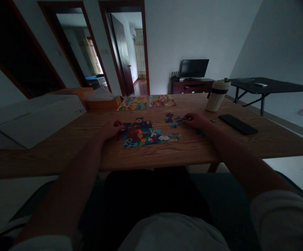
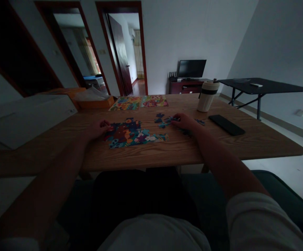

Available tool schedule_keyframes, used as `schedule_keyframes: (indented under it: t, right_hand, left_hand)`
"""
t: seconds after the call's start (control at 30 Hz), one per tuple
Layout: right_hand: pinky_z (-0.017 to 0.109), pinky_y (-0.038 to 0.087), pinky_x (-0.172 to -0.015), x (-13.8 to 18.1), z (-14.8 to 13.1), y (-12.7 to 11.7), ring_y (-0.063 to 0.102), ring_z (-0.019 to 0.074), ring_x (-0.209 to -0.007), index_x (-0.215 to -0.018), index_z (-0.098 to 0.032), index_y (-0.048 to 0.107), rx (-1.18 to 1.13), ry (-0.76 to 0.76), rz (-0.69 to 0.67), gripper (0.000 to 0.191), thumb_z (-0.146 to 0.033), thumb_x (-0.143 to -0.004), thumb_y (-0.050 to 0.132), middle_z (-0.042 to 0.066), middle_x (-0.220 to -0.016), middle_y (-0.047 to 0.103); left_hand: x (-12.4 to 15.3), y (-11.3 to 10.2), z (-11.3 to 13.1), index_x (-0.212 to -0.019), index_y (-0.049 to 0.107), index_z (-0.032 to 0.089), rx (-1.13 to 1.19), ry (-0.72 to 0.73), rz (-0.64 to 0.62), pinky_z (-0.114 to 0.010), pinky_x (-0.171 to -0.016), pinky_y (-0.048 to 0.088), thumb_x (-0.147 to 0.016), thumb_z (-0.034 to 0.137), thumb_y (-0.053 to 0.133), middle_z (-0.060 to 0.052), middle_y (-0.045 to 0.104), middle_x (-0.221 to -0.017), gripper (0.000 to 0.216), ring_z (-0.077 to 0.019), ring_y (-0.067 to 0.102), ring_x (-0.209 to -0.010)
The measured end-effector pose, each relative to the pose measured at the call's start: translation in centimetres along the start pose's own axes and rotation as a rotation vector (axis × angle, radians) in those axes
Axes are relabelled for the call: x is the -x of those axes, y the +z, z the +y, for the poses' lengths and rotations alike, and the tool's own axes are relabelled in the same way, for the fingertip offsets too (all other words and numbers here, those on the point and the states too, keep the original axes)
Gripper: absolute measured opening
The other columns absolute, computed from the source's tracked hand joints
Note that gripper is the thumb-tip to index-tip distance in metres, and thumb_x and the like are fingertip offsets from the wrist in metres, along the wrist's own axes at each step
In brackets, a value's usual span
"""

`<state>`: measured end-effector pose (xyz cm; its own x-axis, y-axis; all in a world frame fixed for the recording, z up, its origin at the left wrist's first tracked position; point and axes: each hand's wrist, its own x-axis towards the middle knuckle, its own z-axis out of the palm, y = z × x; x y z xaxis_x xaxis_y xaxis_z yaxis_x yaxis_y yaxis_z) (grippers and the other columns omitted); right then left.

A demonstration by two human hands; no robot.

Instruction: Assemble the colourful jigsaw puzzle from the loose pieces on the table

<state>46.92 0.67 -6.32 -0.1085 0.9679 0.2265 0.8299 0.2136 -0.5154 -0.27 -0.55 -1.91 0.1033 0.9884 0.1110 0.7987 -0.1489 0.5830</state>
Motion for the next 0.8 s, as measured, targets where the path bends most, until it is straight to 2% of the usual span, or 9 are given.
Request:
schedule_keyframes:
  t: [0.07,0.17,0.33,0.47,0.63,0.8]
  right_hand:
    - [0.043,0.056,-0.074,0.2,0.4,-0.3,0.069,0.0267,-0.078,-0.113,-0.021,0.067,-0.112,0.053,0.077,0.047,-0.054,-0.079,0.071,0.012,-0.099,0.073]
    - [0.043,0.057,-0.075,-0.1,0.9,-0.6,0.069,0.0278,-0.085,-0.115,-0.02,0.063,-0.223,0.084,0.208,0.048,-0.053,-0.08,0.07,0.013,-0.105,0.072]
    - [0.043,0.056,-0.081,-0.7,1.9,-0.7,0.069,0.0289,-0.094,-0.113,-0.019,0.062,-0.11,0.149,0.334,0.045,-0.051,-0.081,0.069,0.014,-0.107,0.071]
    - [0.043,0.054,-0.085,-0.4,2.2,-1.1,0.068,0.0301,-0.096,-0.115,-0.018,0.063,0.019,0.172,0.367,0.046,-0.046,-0.079,0.071,0.015,-0.111,0.071]
    - [0.043,0.053,-0.086,-0.3,2.2,-1.5,0.067,0.0312,-0.1,-0.121,-0.018,0.061,0.02,0.212,0.359,0.05,-0.041,-0.078,0.071,0.017,-0.117,0.068]
    - [0.044,0.053,-0.09,-0.1,2.4,-1.8,0.066,0.0314,-0.104,-0.126,-0.018,0.06,0.104,0.075,0.325,0.051,-0.031,-0.077,0.071,0.016,-0.116,0.068]
  left_hand:
    - [-0.2,0.0,-0.2,-0.088,0.057,0.02,0.006,-0.009,0.012,-0.03,-0.065,0.041,-0.076,0.04,0.066,-0.001,0.06,-0.075,0.024,-0.0196,0.058,-0.073]
    - [-0.5,0.2,-0.7,-0.087,0.057,0.021,0.003,-0.002,0.019,-0.032,-0.064,0.042,-0.074,0.044,0.066,-0.004,0.061,-0.077,0.028,-0.0218,0.059,-0.073]
    - [-0.7,0.2,-1.0,-0.09,0.059,0.021,-0.007,-0.01,0.008,-0.031,-0.061,0.043,-0.074,0.046,0.065,-0.005,0.065,-0.081,0.03,-0.0227,0.06,-0.074]
    - [-0.7,0.0,-1.0,-0.092,0.06,0.021,-0.022,0.007,0.014,-0.03,-0.061,0.044,-0.075,0.045,0.063,-0.005,0.066,-0.083,0.03,-0.0224,0.061,-0.074]
    - [-1.2,0.2,-1.6,-0.094,0.061,0.021,-0.039,0.0,0.005,-0.031,-0.061,0.044,-0.075,0.046,0.065,-0.006,0.066,-0.083,0.032,-0.0232,0.061,-0.075]
    - [-1.5,0.3,-2.1,-0.093,0.061,0.022,-0.028,0.021,0.018,-0.032,-0.061,0.044,-0.074,0.049,0.066,-0.006,0.065,-0.083,0.034,-0.0247,0.061,-0.076]
